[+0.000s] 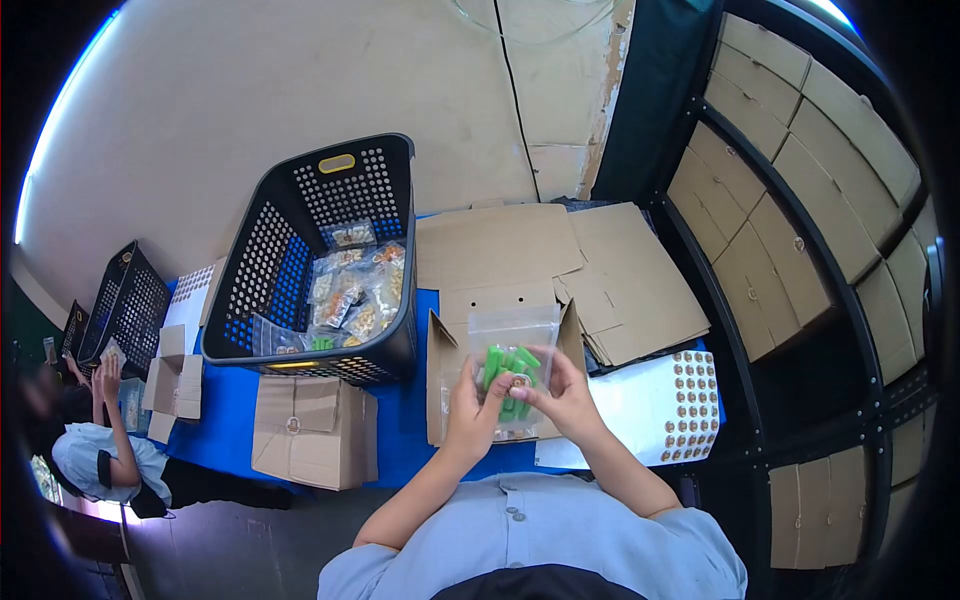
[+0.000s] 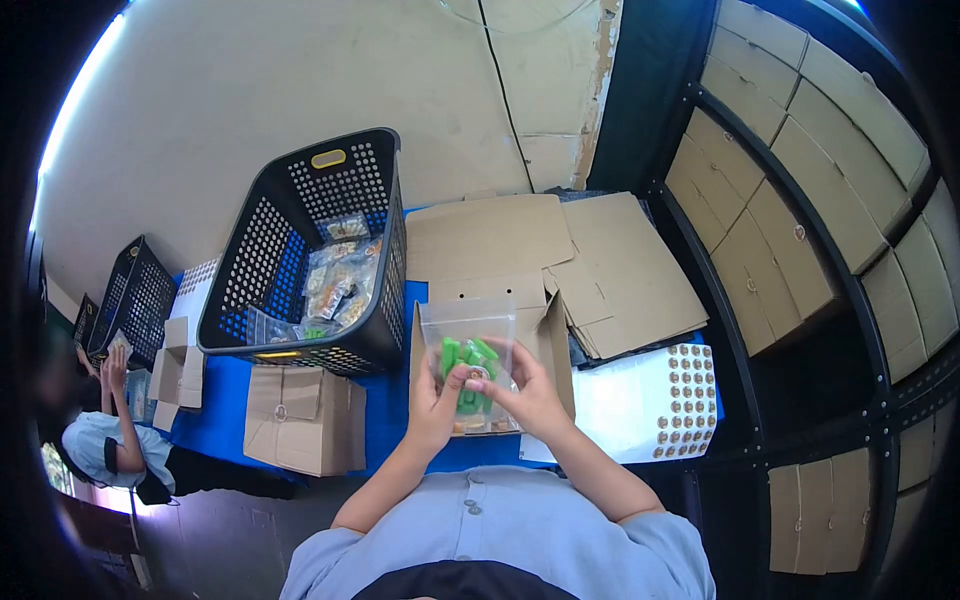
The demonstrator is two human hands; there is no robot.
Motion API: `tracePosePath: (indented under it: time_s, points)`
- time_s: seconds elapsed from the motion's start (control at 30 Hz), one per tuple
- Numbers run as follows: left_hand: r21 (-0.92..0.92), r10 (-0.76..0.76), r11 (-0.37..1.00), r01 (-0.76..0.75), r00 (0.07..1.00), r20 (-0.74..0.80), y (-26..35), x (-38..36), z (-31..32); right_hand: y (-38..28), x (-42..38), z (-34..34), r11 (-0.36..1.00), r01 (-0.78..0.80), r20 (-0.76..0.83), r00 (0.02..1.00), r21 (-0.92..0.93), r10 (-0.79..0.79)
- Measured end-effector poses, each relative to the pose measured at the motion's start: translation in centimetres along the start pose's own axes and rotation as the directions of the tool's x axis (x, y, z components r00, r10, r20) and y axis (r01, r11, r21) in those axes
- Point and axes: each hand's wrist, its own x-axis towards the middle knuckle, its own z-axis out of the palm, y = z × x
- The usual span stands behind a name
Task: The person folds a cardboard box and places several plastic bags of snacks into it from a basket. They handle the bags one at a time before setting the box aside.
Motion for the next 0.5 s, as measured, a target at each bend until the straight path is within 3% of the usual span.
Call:
tracePosePath:
  time_s: [0.03,0.1,0.23,0.33,0.5]
  points:
    - [-0.011,0.029,1.0,-0.03,0.999,-0.024,0.2,-0.1,0.0,0.1,0.1,-0.3,1.0,-0.003,0.0,1.0,0.004,0.003]
    - [0.005,0.041,0.999,-0.041,0.998,-0.047,-0.2,0.0,-1.0,1.0,0.7,-0.8,0.976,-0.165,0.089,0.984,0.142,0.154]
    - [0.028,0.103,0.995,-0.1,0.98,-0.168,-1.3,0.3,-1.8,0.9,1.0,0.7,0.985,-0.077,0.064,0.996,0.158,0.067]
    - [0.141,0.151,0.98,-0.143,0.987,-0.045,-0.7,0.0,-1.8,0.5,0.9,0.9,0.996,-0.086,0.124,0.989,0.017,0.083]
    - [0.162,0.086,0.984,-0.081,0.996,-0.027,-2.2,-0.4,-2.8,2.0,1.0,0.3,0.99,-0.125,0.174,0.978,0.065,0.112]
